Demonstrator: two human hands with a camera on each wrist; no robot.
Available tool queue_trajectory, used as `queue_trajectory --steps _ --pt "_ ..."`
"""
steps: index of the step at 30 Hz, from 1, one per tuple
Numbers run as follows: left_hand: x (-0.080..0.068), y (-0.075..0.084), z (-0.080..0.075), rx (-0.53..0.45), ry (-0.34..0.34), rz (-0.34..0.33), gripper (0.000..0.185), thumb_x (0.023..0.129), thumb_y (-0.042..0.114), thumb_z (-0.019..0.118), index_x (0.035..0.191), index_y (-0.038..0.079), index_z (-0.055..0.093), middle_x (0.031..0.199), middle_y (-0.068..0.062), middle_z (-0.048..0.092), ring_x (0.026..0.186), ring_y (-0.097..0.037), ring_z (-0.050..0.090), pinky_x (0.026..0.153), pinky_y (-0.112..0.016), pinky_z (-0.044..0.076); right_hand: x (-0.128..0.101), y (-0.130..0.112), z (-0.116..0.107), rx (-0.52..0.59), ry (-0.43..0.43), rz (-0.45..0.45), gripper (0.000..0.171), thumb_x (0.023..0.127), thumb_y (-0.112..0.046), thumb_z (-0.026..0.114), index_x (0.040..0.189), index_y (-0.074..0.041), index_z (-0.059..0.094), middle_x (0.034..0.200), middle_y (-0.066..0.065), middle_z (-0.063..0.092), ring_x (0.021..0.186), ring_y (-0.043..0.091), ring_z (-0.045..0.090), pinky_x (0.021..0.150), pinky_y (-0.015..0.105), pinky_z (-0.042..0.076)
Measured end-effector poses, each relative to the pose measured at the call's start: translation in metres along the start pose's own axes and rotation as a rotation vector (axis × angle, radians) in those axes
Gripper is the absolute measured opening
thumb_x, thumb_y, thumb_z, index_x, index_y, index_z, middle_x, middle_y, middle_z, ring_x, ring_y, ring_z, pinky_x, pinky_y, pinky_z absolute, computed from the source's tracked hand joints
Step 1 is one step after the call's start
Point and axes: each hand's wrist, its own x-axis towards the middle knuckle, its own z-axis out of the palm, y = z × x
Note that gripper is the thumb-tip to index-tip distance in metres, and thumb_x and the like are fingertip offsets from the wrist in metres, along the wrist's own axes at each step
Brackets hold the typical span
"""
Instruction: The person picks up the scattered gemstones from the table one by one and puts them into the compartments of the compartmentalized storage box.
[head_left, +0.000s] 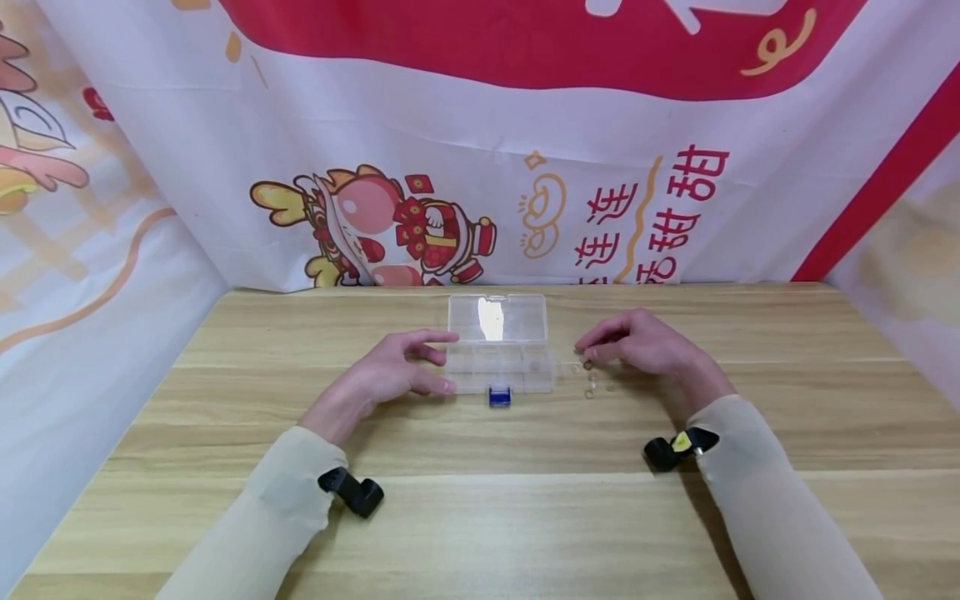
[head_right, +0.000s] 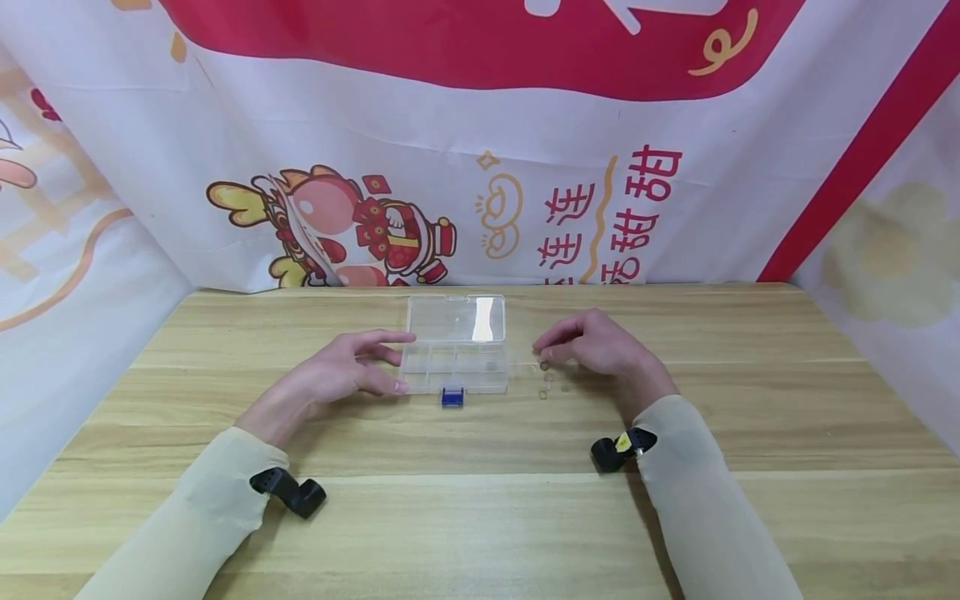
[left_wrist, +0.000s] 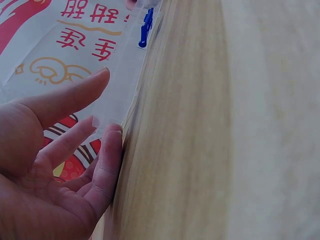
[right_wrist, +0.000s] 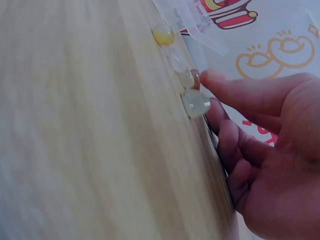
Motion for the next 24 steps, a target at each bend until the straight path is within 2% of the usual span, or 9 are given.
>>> queue_trajectory --steps 5,19,24 --pt "-0.0006 0.0002 0.0 -0.001 -0.002 -0.001 0.073 0.085 0.014 0.089 0.15 0.031 0.06 0.14 -0.011 0.059 0.119 -0.028 0.06 0.093 -0.032 0.059 0.0001 -0.0035 0.0025 -0.005 0.016 0.013 0.022 0.101 -0.02 0.072 0.12 -0.017 0.08 0.121 0.006 0.078 0.102 0.024 0.054 0.086 0.035 0.043" --pt "-0.0002 0.0006 0.0003 -0.009 0.002 -0.007 0.073 0.084 0.013 0.09 0.149 0.031 0.061 0.139 -0.011 0.059 0.118 -0.028 0.061 0.09 -0.031 0.06 0.0019 -0.0048 0.0067 -0.033 0.055 0.001 0.019 0.1 -0.014 0.071 0.116 -0.014 0.08 0.115 0.008 0.078 0.099 0.023 0.056 0.085 0.034 0.045" --pt "-0.0005 0.0009 0.0004 -0.003 0.005 -0.008 0.072 0.085 0.014 0.09 0.149 0.031 0.061 0.139 -0.011 0.06 0.118 -0.028 0.061 0.09 -0.031 0.06 0.0021 -0.0047 0.0064 -0.019 0.042 -0.006 0.02 0.099 -0.013 0.072 0.117 -0.013 0.08 0.116 0.009 0.077 0.102 0.023 0.057 0.087 0.034 0.045"
